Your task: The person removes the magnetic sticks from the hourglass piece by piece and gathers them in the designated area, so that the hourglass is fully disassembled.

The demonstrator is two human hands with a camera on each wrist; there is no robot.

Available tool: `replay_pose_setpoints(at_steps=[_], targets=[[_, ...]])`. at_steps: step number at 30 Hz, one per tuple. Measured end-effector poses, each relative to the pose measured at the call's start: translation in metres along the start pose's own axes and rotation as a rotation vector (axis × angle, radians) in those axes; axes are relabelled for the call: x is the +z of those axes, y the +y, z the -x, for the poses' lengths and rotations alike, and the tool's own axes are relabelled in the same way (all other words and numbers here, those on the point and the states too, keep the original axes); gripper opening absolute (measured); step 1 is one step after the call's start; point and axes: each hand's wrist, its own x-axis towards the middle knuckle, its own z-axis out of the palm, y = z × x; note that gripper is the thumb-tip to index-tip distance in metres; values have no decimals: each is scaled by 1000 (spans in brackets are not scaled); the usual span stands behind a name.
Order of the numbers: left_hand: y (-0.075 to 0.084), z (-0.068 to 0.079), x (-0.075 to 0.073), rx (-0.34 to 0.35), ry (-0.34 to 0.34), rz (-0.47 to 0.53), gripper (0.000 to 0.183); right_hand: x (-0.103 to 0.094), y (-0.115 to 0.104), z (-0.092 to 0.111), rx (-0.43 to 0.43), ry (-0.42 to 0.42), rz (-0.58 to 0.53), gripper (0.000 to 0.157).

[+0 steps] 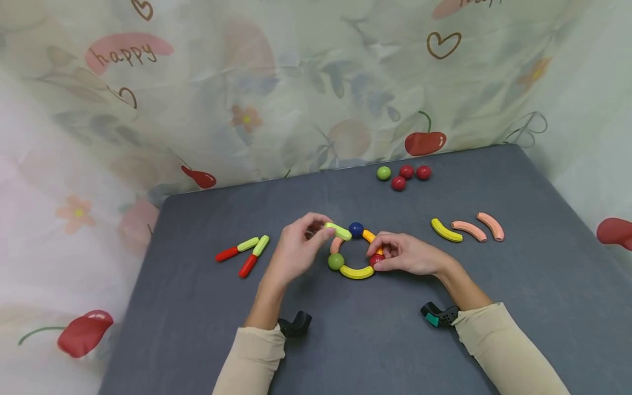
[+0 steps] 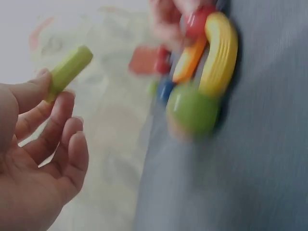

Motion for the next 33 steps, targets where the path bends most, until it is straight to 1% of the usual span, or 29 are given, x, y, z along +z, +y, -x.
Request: replay_pose_setpoints(at_steps=[4,6,9,12,14,16,18,20,22,26,29,31,33], targets=[[-25,10,-40,-98,95,-66,23,-1,0,2,9,2,-5,24],[-42,19,-63,-159,124,-117,26,0,0,1,9,3,-12,24],[-65,36,-94,-251,158,-220,30,1,0,1,4,1,-19,24],[-85,52,-116,-334,171,-297,31,2,1,0,-3,1,-19,24],[-94,60,-125,-388,167,-319,31,1,2,0,-10,3,-18,24],[-101,66,-129,-435,155,-328,33,1,2,0,-15,5,-15,23],[-107,70,-131,-469,147,-339,35,1,2,0,-20,3,-12,22],[-110,72,-130,-485,150,-337,36,0,0,0,-18,4,-8,20],[-111,71,-130,-492,170,-331,36,-1,-2,1,-17,3,-7,19],[-101,63,-128,-462,243,-286,40,-2,-3,2,-13,5,-12,16],[-90,55,-119,-399,282,-237,43,-2,-4,4,-12,9,-25,17],[-81,48,-110,-352,276,-204,43,-4,-6,5,4,28,-35,20],[-72,41,-99,-309,246,-172,42,-6,-9,6,31,73,-23,23]])
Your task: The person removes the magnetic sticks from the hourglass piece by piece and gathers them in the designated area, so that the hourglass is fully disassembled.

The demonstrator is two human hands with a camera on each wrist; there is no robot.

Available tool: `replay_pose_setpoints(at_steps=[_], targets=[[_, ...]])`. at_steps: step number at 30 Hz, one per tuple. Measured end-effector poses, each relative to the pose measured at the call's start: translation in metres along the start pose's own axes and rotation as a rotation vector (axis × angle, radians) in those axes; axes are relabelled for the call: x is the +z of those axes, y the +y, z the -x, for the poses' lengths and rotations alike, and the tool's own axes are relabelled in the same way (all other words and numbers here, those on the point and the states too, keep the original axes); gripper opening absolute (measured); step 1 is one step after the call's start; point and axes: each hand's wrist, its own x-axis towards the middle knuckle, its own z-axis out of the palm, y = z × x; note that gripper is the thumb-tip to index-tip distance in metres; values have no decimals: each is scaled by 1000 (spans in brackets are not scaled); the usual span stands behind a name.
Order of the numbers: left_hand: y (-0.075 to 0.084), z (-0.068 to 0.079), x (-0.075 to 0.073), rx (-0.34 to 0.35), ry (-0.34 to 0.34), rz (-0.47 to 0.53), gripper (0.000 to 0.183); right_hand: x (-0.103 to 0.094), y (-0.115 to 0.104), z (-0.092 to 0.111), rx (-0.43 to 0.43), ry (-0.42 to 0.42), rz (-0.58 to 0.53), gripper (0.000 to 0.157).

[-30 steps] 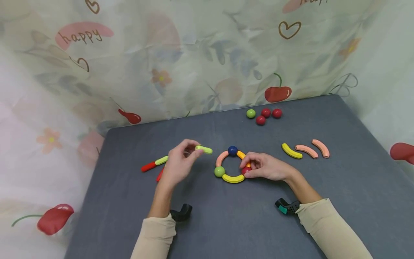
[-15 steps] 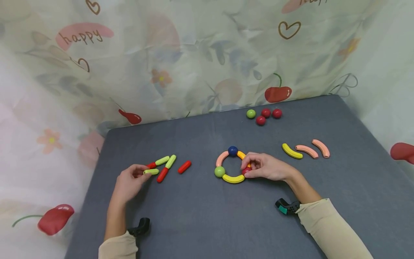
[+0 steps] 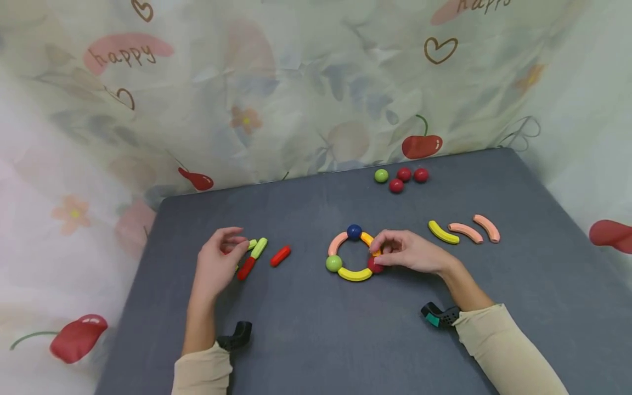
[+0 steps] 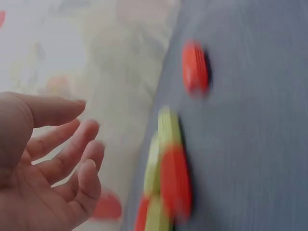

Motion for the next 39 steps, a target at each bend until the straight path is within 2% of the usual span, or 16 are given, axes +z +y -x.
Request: replay_pose_setpoints(at_steps=[4,8,11,14,18,21,25,33,39], targets=[[27,-4,24,57,-82,71,41,-5,-6,-6,83,132,97,29],[47,-10,53,81,-151,128,43,-6,-11,-18,150,200,234,31],[56,-13,75,93,-212,121,45,-3,-14,-27,172,214,311,29],[62,-12,92,105,-289,71,52,1,-17,-36,170,207,365,29],[65,-10,106,119,-414,23,63,5,-23,-47,166,178,420,31],[66,-8,113,147,-480,8,68,6,-26,-52,176,168,446,30],[68,-6,122,183,-504,-28,70,7,-26,-54,184,164,477,27],[69,-2,128,187,-486,-43,71,12,-21,-53,211,189,495,21],[69,-3,128,192,-476,-44,72,9,-27,-47,218,164,347,29]])
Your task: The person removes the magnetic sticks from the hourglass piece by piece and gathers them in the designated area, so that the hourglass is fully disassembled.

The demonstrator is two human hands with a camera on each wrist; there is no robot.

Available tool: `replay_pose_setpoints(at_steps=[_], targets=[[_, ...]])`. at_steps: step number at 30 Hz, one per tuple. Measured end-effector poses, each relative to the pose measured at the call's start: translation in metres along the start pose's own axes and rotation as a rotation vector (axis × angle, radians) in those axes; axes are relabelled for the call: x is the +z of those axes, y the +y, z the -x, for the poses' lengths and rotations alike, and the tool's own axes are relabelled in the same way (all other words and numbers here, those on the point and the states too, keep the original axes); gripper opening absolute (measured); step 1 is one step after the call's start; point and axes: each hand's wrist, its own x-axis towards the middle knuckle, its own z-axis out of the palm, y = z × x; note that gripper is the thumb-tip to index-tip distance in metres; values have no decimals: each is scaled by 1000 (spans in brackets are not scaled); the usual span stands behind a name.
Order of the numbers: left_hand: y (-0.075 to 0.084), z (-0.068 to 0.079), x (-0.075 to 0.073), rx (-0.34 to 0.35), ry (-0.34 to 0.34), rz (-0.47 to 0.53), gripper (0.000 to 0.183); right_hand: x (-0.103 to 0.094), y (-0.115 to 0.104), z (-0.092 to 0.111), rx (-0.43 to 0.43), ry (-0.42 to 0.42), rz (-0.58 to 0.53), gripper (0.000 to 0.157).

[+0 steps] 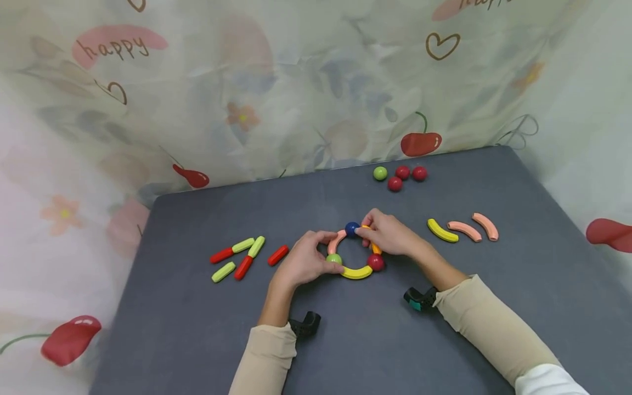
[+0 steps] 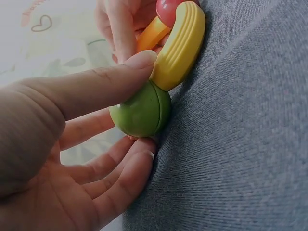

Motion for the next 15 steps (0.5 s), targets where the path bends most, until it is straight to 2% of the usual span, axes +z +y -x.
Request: replay_pose_setpoints(at_steps=[3,7,10,15], targets=[[0,0,-2,2,-7,-14,72,-5,-1,5,16,-35,-35,40],[2,1,-3,-14,-17,-31,72,-8,1,13,0,-31,-4,51],[3,1,-3,-32,-20,-39,74,-7,0,19,-58,37,46,47],[3,0,-1,-26,-15,-53,75,1,-3,25,-142,206,147,41]])
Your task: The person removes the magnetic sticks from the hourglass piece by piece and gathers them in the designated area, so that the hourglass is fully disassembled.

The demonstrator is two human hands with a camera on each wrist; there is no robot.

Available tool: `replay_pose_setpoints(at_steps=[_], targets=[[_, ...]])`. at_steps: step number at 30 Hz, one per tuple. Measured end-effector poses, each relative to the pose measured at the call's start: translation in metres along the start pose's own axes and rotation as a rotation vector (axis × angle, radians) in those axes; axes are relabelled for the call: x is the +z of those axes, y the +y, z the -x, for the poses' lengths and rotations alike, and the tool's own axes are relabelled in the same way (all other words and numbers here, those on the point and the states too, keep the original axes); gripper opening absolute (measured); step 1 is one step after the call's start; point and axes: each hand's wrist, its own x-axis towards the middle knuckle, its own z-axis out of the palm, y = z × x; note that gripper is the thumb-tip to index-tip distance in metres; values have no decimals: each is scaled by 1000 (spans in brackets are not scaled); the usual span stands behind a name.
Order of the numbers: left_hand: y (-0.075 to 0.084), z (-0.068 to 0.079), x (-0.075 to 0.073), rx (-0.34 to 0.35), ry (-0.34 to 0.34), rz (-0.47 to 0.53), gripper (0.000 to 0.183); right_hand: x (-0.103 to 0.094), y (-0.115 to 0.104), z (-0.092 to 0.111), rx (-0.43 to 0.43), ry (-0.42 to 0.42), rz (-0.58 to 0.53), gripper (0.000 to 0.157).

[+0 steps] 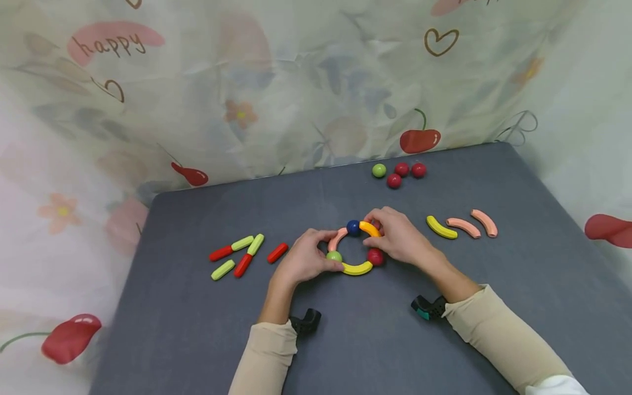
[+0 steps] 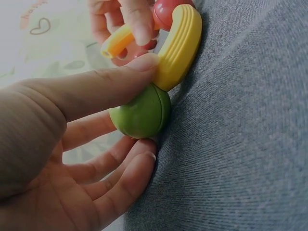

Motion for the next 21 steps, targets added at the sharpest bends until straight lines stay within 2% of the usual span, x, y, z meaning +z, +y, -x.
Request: replay_pose_setpoints(at_steps=[3,6,9,13,17,21], targets=[[-1,0,0,11,0,-2,75,0,-2,2,33,74,-2,42],[-1,0,-1,24,-6,2,74,-9,2,6,89,100,-10,40],[-1,0,0,33,-18,5,74,-24,14,14,108,82,29,33],[-2,0,0,29,-24,10,74,-39,35,26,84,30,129,24],[-2,2,-2,27,-25,24,74,-47,52,39,101,-2,183,22],[-2,2,-2,29,-27,33,74,-53,61,51,151,-3,237,23]])
